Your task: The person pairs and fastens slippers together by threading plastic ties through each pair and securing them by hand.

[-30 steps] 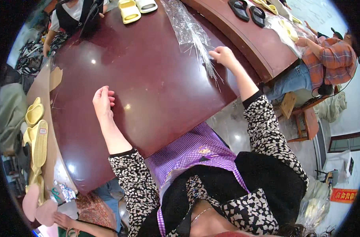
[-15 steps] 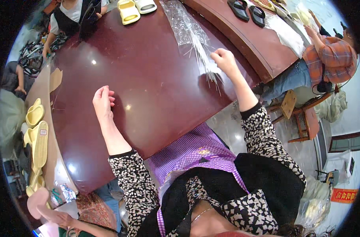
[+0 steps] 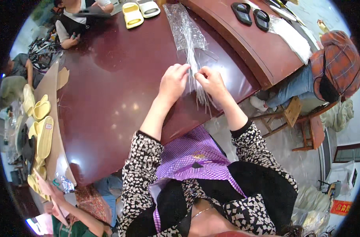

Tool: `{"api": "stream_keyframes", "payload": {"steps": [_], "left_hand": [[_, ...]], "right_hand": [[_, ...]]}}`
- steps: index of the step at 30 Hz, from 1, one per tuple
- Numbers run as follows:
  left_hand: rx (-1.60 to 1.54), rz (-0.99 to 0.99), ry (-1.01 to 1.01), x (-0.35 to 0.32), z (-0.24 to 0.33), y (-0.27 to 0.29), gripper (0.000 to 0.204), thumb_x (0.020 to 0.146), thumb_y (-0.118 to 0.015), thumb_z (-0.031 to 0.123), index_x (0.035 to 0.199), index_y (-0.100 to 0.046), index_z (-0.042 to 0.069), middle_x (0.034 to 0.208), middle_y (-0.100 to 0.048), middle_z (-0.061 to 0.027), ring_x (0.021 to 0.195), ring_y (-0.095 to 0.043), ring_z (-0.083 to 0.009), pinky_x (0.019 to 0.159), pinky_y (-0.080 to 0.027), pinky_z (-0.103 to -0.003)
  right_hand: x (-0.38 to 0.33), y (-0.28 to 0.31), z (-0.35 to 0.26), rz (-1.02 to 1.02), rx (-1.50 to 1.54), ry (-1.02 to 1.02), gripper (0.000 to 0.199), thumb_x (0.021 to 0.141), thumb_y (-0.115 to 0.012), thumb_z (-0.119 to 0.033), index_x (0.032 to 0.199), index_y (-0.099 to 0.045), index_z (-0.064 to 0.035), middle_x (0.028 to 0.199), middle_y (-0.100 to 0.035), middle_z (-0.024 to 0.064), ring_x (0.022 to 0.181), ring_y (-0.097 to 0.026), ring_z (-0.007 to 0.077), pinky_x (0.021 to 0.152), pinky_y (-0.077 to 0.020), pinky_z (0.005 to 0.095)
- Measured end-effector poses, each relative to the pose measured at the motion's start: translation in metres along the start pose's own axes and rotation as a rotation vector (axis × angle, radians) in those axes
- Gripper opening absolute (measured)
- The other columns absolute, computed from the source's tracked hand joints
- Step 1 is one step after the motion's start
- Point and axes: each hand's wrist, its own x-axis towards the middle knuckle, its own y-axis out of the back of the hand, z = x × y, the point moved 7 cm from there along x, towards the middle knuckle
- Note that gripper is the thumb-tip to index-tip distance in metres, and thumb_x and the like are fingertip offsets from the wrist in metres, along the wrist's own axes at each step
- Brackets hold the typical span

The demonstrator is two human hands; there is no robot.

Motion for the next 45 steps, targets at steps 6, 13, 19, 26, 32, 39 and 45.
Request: {"api": "stream_keyframes", "payload": {"steps": [6,13,19,26,32,39,45], "left_hand": [[0.017,-0.037,-0.084,0.017,-0.005,-0.038,0.011,0.076,-0.061,0.004,0.087,-0.064,0.005,0.083,-0.060,-0.0106,0.077,-0.059,-0.0287,0.067,-0.049,-0.038],[-0.246,0.105,0.190,0.024,-0.025,-0.036,0.009,0.078,-0.062,0.003,0.086,-0.067,0.004,0.084,-0.063,-0.0078,0.078,-0.063,-0.0218,0.067,-0.050,-0.029],[-0.641,0.039,0.455,0.014,-0.030,-0.047,0.013,0.087,-0.058,0.004,0.097,-0.066,0.000,0.089,-0.067,-0.0043,0.077,-0.061,-0.0107,0.071,-0.049,-0.024],[-0.788,0.037,0.568,-0.017,0.005,-0.026,0.015,0.089,-0.055,0.003,0.100,-0.063,-0.003,0.090,-0.067,-0.0085,0.080,-0.062,-0.0126,0.075,-0.051,-0.026],[-0.814,-0.025,0.597,-0.070,0.044,0.011,0.015,0.089,-0.055,0.003,0.099,-0.063,-0.004,0.091,-0.067,-0.0106,0.083,-0.063,-0.0146,0.078,-0.051,-0.026],[-0.765,0.054,0.570,-0.081,0.038,0.019,0.016,0.089,-0.055,0.003,0.101,-0.063,-0.003,0.095,-0.067,-0.0100,0.087,-0.063,-0.0154,0.081,-0.051,-0.027],[-0.826,0.164,0.488,-0.061,0.034,0.001,0.016,0.089,-0.056,0.003,0.101,-0.064,-0.002,0.098,-0.067,-0.0081,0.092,-0.061,-0.0137,0.083,-0.049,-0.025]], "right_hand": [[0.004,0.005,0.014,-0.049,0.069,-0.030,0.019,0.080,-0.061,-0.018,0.083,-0.060,0.0004,0.073,-0.063,0.0168,0.065,-0.062,0.0237,0.062,-0.0475,0.0334],[0.021,0.002,0.016,0.034,-0.285,0.063,0.025,0.080,-0.064,-0.020,0.095,-0.058,0.0002,0.083,-0.063,0.0177,0.076,-0.064,0.0288,0.069,-0.0499,0.0378],[0.056,-0.040,0.037,-0.138,-0.619,0.082,0.032,0.081,-0.062,-0.023,0.099,-0.053,0.0026,0.088,-0.062,0.0214,0.083,-0.063,0.0358,0.071,-0.0511,0.0431],[0.091,-0.031,0.059,-0.099,-0.575,-0.012,0.016,0.080,-0.047,-0.012,0.087,-0.054,0.0006,0.088,-0.062,0.0254,0.089,-0.060,0.0406,0.076,-0.0477,0.0474],[0.098,-0.023,0.062,-0.108,-0.599,0.001,0.017,0.078,-0.047,-0.008,0.090,-0.054,0.0013,0.089,-0.062,0.0255,0.091,-0.059,0.0406,0.078,-0.0467,0.0481],[0.094,-0.023,0.046,-0.124,-0.597,-0.048,0.020,0.078,-0.050,-0.008,0.092,-0.060,0.0017,0.094,-0.064,0.0234,0.091,-0.062,0.0370,0.081,-0.0487,0.0444],[0.080,-0.038,0.024,-0.182,-0.571,-0.054,0.024,0.081,-0.044,-0.012,0.097,-0.058,-0.0006,0.094,-0.063,0.0244,0.093,-0.059,0.0403,0.080,-0.0464,0.0487]]}}
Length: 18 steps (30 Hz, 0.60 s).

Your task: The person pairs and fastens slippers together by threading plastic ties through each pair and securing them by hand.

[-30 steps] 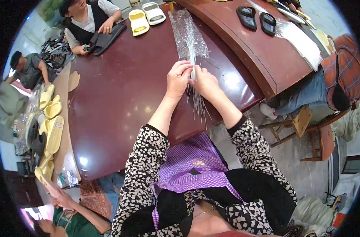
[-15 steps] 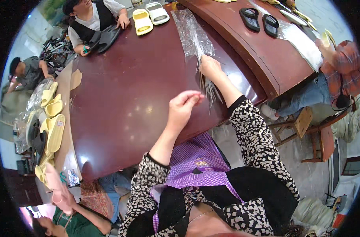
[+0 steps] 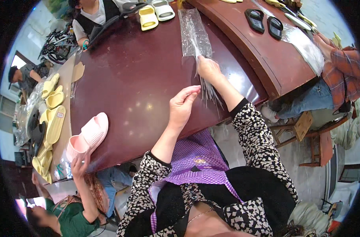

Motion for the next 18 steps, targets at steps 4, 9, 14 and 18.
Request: {"api": "stream_keyframes", "payload": {"steps": [4,9,14,18], "left_hand": [[0.099,-0.108,0.052,-0.012,-0.003,-0.019,0.015,0.089,-0.056,0.003,0.099,-0.065,-0.002,0.098,-0.067,-0.0078,0.093,-0.061,-0.0125,0.083,-0.048,-0.024],[0.173,-0.202,0.111,-0.038,-0.003,-0.025,0.014,0.089,-0.056,0.003,0.098,-0.065,-0.002,0.097,-0.067,-0.0081,0.091,-0.061,-0.0118,0.082,-0.048,-0.024],[0.160,-0.252,0.130,-0.056,0.002,-0.025,0.014,0.089,-0.056,0.003,0.098,-0.065,-0.002,0.096,-0.067,-0.0086,0.089,-0.062,-0.0131,0.081,-0.049,-0.025],[0.024,-0.282,0.156,-0.059,0.013,-0.022,0.014,0.088,-0.056,0.002,0.098,-0.065,-0.002,0.096,-0.067,-0.0088,0.090,-0.062,-0.0145,0.082,-0.049,-0.027]], "right_hand": [[0.004,-0.007,0.007,-0.056,-0.037,-0.010,0.025,0.081,-0.044,-0.011,0.098,-0.059,-0.0006,0.096,-0.063,0.0242,0.094,-0.060,0.0397,0.081,-0.0470,0.0473],[0.014,-0.003,0.012,-0.087,-0.057,-0.064,0.025,0.079,-0.047,-0.008,0.098,-0.061,-0.0001,0.097,-0.063,0.0240,0.095,-0.060,0.0387,0.081,-0.0478,0.0454],[0.019,-0.003,0.012,-0.051,-0.065,-0.028,0.024,0.077,-0.048,-0.006,0.096,-0.062,0.0006,0.098,-0.063,0.0238,0.096,-0.060,0.0382,0.082,-0.0479,0.0445],[0.026,-0.008,0.026,-0.070,-0.082,-0.121,0.029,0.077,-0.047,-0.005,0.102,-0.062,-0.0012,0.099,-0.063,0.0234,0.097,-0.060,0.0373,0.083,-0.0478,0.0438]]}}
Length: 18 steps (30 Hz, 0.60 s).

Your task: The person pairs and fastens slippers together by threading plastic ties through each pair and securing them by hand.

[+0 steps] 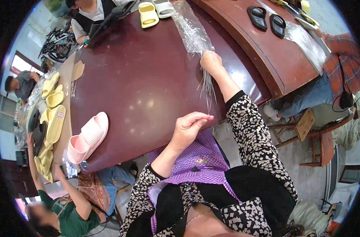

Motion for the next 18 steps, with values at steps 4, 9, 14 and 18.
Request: {"api": "stream_keyframes", "payload": {"steps": [4,9,14,18], "left_hand": [[0.074,0.192,0.014,0.006,0.013,0.033,0.015,0.088,-0.056,0.002,0.100,-0.064,-0.002,0.097,-0.067,-0.0090,0.091,-0.062,-0.0155,0.085,-0.049,-0.028],[0.222,0.207,-0.145,0.038,0.026,0.054,0.027,0.086,-0.051,-0.006,0.110,-0.060,0.000,0.115,-0.059,-0.0120,0.097,-0.058,-0.0149,0.087,-0.047,-0.026],[0.606,0.185,-0.248,0.080,0.031,0.073,0.036,0.083,-0.049,-0.006,0.117,-0.056,0.003,0.124,-0.052,-0.0150,0.099,-0.058,-0.0180,0.084,-0.048,-0.026],[0.785,0.177,-0.118,0.136,-0.005,0.085,0.038,0.082,-0.056,0.002,0.120,-0.054,0.005,0.124,-0.050,-0.0184,0.104,-0.057,-0.0263,0.087,-0.047,-0.031]], "right_hand": [[-0.003,0.001,0.006,0.106,0.066,0.063,0.032,0.078,-0.050,-0.009,0.108,-0.060,-0.0035,0.099,-0.063,0.0235,0.097,-0.060,0.0358,0.082,-0.0482,0.0428],[-0.016,0.019,0.013,0.239,0.303,0.173,0.037,0.079,-0.056,-0.017,0.113,-0.058,-0.0046,0.097,-0.063,0.0232,0.096,-0.061,0.0347,0.082,-0.0478,0.0409],[-0.018,0.018,0.037,0.156,0.456,0.165,0.035,0.079,-0.058,-0.021,0.110,-0.060,-0.0039,0.095,-0.064,0.0223,0.093,-0.062,0.0343,0.080,-0.0472,0.0404],[-0.017,0.020,0.046,0.206,0.408,0.191,0.030,0.080,-0.059,-0.023,0.102,-0.063,-0.0022,0.091,-0.065,0.0214,0.089,-0.063,0.0332,0.078,-0.0474,0.0402]]}}
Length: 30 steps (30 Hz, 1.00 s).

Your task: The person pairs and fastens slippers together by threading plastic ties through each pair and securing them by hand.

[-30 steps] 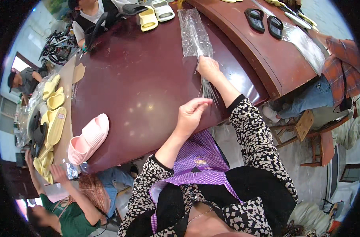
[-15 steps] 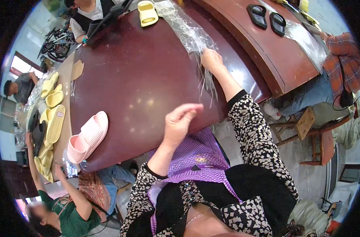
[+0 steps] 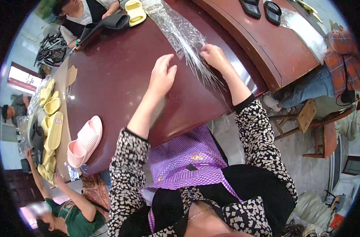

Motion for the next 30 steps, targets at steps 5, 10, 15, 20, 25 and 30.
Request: {"api": "stream_keyframes", "payload": {"steps": [5,10,15,20,25,30], "left_hand": [[0.320,0.020,-0.164,0.044,-0.018,-0.039,0.048,0.078,-0.062,0.012,0.124,-0.049,0.005,0.125,-0.049,-0.0189,0.112,-0.050,-0.0344,0.095,-0.041,-0.040],[0.390,0.036,-0.059,0.070,-0.039,-0.058,0.060,0.077,-0.065,0.023,0.131,-0.042,0.010,0.133,-0.040,-0.0208,0.119,-0.042,-0.0398,0.098,-0.036,-0.046],[0.351,0.000,0.115,0.087,-0.053,-0.078,0.070,0.077,-0.064,0.032,0.137,-0.033,0.014,0.137,-0.035,-0.0224,0.125,-0.035,-0.0412,0.101,-0.030,-0.052],[0.521,0.053,0.145,0.089,-0.040,-0.092,0.073,0.077,-0.064,0.034,0.138,-0.031,0.013,0.138,-0.033,-0.0236,0.127,-0.031,-0.0414,0.100,-0.029,-0.054],[0.715,0.041,0.126,0.090,-0.051,-0.105,0.072,0.080,-0.061,0.036,0.138,-0.030,0.008,0.139,-0.033,-0.0218,0.127,-0.033,-0.0387,0.100,-0.029,-0.053],[0.732,0.084,0.107,0.086,-0.058,-0.103,0.059,0.085,-0.054,0.029,0.135,-0.034,0.004,0.139,-0.036,-0.0189,0.126,-0.035,-0.0355,0.101,-0.028,-0.050]], "right_hand": [[-0.001,0.003,0.003,-0.072,-0.060,-0.138,0.028,0.081,-0.060,-0.027,0.090,-0.065,-0.0006,0.092,-0.065,0.0210,0.092,-0.061,0.0349,0.084,-0.0466,0.0416],[-0.012,0.005,-0.005,-0.131,0.010,-0.131,0.030,0.081,-0.060,-0.029,0.090,-0.065,-0.0001,0.091,-0.065,0.0211,0.090,-0.061,0.0351,0.082,-0.0470,0.0423],[-0.011,0.000,-0.004,-0.014,0.109,-0.071,0.027,0.081,-0.059,-0.025,0.089,-0.066,-0.0005,0.090,-0.064,0.0212,0.089,-0.062,0.0345,0.080,-0.0474,0.0414],[-0.014,0.003,-0.003,-0.035,0.117,-0.043,0.023,0.081,-0.060,-0.020,0.089,-0.066,0.0004,0.080,-0.065,0.0177,0.076,-0.064,0.0287,0.069,-0.0484,0.0359],[-0.018,0.000,-0.011,-0.373,0.502,-0.062,0.019,0.079,-0.057,-0.016,0.086,-0.066,-0.0008,0.075,-0.066,0.0153,0.072,-0.064,0.0212,0.069,-0.0501,0.0344],[-0.026,0.002,-0.026,-0.638,0.627,-0.091,0.019,0.079,-0.059,-0.017,0.085,-0.066,0.0000,0.066,-0.064,0.0115,0.066,-0.060,0.0127,0.064,-0.0493,0.0298]]}}
